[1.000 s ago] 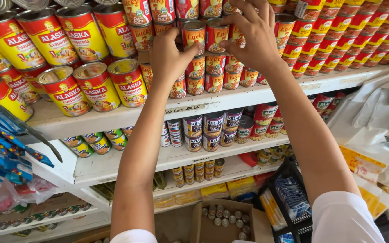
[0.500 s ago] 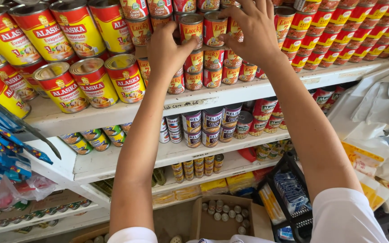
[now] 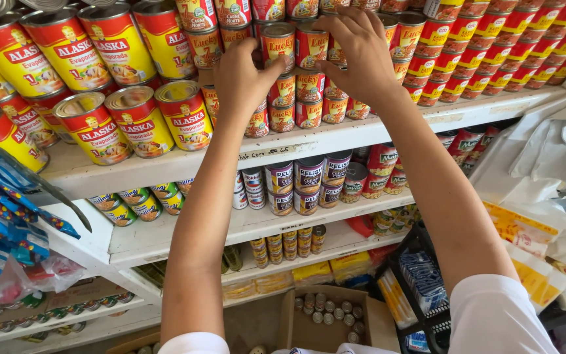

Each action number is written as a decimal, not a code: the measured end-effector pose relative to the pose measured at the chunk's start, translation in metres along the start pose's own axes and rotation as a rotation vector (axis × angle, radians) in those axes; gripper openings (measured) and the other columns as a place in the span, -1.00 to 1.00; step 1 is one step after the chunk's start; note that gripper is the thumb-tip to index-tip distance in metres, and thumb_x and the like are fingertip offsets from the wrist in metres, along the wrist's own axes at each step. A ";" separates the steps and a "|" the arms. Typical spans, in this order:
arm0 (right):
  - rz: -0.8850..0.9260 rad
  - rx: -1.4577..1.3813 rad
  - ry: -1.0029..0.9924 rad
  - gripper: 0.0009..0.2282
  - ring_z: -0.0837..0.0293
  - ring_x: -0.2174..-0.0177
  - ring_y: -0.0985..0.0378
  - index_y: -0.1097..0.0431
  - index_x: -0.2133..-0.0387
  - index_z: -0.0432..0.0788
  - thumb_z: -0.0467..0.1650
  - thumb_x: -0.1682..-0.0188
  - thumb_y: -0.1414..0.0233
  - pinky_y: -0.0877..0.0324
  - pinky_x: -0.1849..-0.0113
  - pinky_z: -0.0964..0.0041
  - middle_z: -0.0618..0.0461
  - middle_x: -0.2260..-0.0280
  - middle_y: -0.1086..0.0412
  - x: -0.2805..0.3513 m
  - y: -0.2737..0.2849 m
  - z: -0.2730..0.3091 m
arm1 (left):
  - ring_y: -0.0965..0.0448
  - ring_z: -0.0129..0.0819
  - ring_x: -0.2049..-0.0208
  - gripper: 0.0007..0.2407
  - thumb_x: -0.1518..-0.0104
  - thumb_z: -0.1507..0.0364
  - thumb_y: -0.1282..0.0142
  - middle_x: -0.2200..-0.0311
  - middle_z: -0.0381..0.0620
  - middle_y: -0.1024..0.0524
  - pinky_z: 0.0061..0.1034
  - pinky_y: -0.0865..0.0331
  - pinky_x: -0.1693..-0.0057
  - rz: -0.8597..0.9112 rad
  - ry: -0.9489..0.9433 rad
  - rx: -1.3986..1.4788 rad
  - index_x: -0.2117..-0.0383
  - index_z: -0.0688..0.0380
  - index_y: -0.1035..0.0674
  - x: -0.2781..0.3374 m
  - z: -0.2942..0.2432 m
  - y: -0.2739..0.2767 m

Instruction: The person organizes and shelves various canned goods in a grocery store.

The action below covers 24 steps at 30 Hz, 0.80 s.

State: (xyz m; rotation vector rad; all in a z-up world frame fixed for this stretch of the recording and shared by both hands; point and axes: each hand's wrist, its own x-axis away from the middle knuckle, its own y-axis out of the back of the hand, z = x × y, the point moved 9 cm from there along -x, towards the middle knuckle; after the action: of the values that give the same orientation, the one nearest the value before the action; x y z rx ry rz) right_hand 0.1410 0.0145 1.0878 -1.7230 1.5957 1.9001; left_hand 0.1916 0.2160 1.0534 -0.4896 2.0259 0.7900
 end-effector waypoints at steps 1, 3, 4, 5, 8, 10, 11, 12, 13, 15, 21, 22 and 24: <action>-0.011 -0.001 0.000 -0.51 -0.11 -0.21 -0.28 -0.33 -0.18 -0.09 -0.35 0.01 -0.33 -0.04 -0.30 -0.13 -0.06 -0.09 -0.38 0.001 0.001 0.001 | -0.61 -0.09 0.32 -0.55 0.04 0.02 -0.41 0.38 -0.02 -0.58 -0.15 -0.38 0.13 0.039 0.032 -0.011 0.38 0.22 -0.61 0.001 0.003 -0.003; -0.020 -0.006 -0.002 -0.51 -0.11 -0.23 -0.27 -0.33 -0.18 -0.09 -0.36 0.02 -0.33 -0.04 -0.29 -0.13 -0.07 -0.11 -0.37 0.004 0.003 0.006 | -0.61 -0.12 0.30 -0.53 0.01 0.00 -0.39 0.36 -0.05 -0.59 -0.17 -0.39 0.11 0.081 0.066 -0.024 0.35 0.21 -0.61 0.005 0.007 -0.007; -0.059 0.005 0.027 -0.49 -0.15 -0.25 -0.23 -0.32 -0.17 -0.13 -0.38 0.05 -0.32 -0.03 -0.29 -0.15 -0.08 -0.16 -0.35 0.005 0.009 0.011 | -0.60 -0.13 0.30 -0.50 0.03 0.01 -0.42 0.36 -0.06 -0.58 -0.17 -0.37 0.13 -0.022 -0.035 -0.037 0.26 0.24 -0.60 0.006 -0.002 0.002; -0.099 0.017 0.055 -0.48 -0.19 -0.28 -0.19 -0.30 -0.16 -0.17 -0.40 0.08 -0.31 -0.01 -0.28 -0.17 -0.10 -0.20 -0.33 0.007 0.014 0.016 | -0.60 -0.13 0.31 -0.45 0.05 0.03 -0.46 0.36 -0.06 -0.58 -0.16 -0.35 0.16 -0.125 -0.137 -0.049 0.17 0.27 -0.59 0.009 -0.011 0.010; -0.176 0.016 0.046 -0.48 -0.18 -0.33 -0.16 -0.27 -0.20 -0.19 -0.42 0.01 -0.29 -0.02 -0.31 -0.17 -0.11 -0.28 -0.27 0.026 0.028 0.023 | -0.57 -0.24 0.16 -0.59 -0.26 0.25 -0.33 0.23 -0.11 -0.54 -0.33 -0.41 -0.01 -0.343 -0.286 0.172 -0.09 0.24 -0.50 0.037 -0.042 0.056; -0.210 0.020 0.015 -0.52 -0.18 -0.34 -0.16 -0.29 -0.17 -0.19 -0.43 0.01 -0.29 -0.05 -0.31 -0.17 -0.11 -0.29 -0.26 0.046 0.036 0.030 | -0.54 -0.27 0.21 -0.70 -0.28 0.35 -0.28 0.27 -0.15 -0.52 -0.36 -0.40 -0.01 -0.367 -0.224 0.237 -0.04 0.20 -0.52 0.064 -0.050 0.066; -0.244 0.029 -0.013 -0.55 -0.18 -0.34 -0.15 -0.31 -0.13 -0.18 -0.44 0.00 -0.30 -0.07 -0.32 -0.16 -0.11 -0.30 -0.25 0.058 0.041 0.032 | -0.50 -0.31 0.26 -0.80 -0.31 0.44 -0.24 0.32 -0.19 -0.51 -0.40 -0.38 0.00 -0.394 -0.163 0.304 0.01 0.16 -0.54 0.078 -0.051 0.072; -0.237 0.021 -0.020 -0.55 -0.18 -0.34 -0.15 -0.31 -0.13 -0.18 -0.44 0.00 -0.30 -0.07 -0.32 -0.16 -0.11 -0.30 -0.25 0.072 0.041 0.038 | -0.50 -0.31 0.26 -0.80 -0.31 0.44 -0.24 0.32 -0.19 -0.51 -0.40 -0.38 0.00 -0.385 -0.154 0.300 0.01 0.16 -0.54 0.097 -0.055 0.069; -0.259 -0.012 -0.068 -0.59 -0.17 -0.32 -0.19 -0.34 -0.09 -0.18 -0.43 -0.02 -0.32 -0.12 -0.30 -0.13 -0.10 -0.27 -0.27 0.087 0.043 0.039 | -0.49 -0.30 0.27 -0.86 -0.30 0.48 -0.22 0.31 -0.16 -0.51 -0.41 -0.36 0.02 -0.369 -0.151 0.321 0.10 0.15 -0.54 0.116 -0.059 0.065; -0.265 -0.051 -0.136 -0.62 -0.16 -0.30 -0.23 -0.36 -0.05 -0.17 -0.43 -0.03 -0.34 -0.17 -0.28 -0.11 -0.09 -0.24 -0.28 0.121 0.040 0.044 | -0.47 -0.29 0.29 -0.92 -0.28 0.52 -0.20 0.30 -0.13 -0.52 -0.42 -0.33 0.05 -0.332 -0.131 0.344 0.19 0.14 -0.53 0.155 -0.063 0.049; -0.223 -0.169 -0.460 -0.76 -0.15 -0.10 -0.34 -0.43 0.14 -0.17 -0.49 0.04 -0.27 -0.26 -0.14 -0.10 -0.13 -0.08 -0.37 0.263 -0.006 0.044 | -0.52 -0.32 0.43 -0.92 -0.20 0.57 -0.17 0.41 -0.11 -0.48 -0.43 -0.37 0.15 -0.059 0.081 0.468 0.24 0.19 -0.55 0.295 -0.051 -0.057; -0.218 -0.186 -0.507 -0.81 -0.13 -0.02 -0.39 -0.43 0.21 -0.18 -0.52 0.05 -0.26 -0.31 -0.06 -0.05 -0.11 0.02 -0.41 0.285 -0.018 0.041 | -0.54 -0.33 0.44 -0.93 -0.20 0.56 -0.17 0.43 -0.12 -0.50 -0.44 -0.39 0.18 0.001 0.143 0.512 0.26 0.19 -0.55 0.316 -0.044 -0.084; -0.189 -0.200 -0.598 -0.85 -0.12 0.06 -0.44 -0.44 0.27 -0.19 -0.55 0.05 -0.24 -0.35 0.02 0.00 -0.10 0.12 -0.45 0.335 -0.040 0.040 | -0.55 -0.35 0.45 -0.94 -0.20 0.56 -0.17 0.46 -0.12 -0.51 -0.45 -0.41 0.21 0.106 0.232 0.561 0.27 0.18 -0.55 0.363 -0.036 -0.125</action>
State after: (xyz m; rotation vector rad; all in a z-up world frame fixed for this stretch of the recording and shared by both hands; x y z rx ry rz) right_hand 0.0269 -0.1145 0.7948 -1.1352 1.0173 2.2398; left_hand 0.0523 0.0860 0.7186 -0.1548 2.3820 0.2015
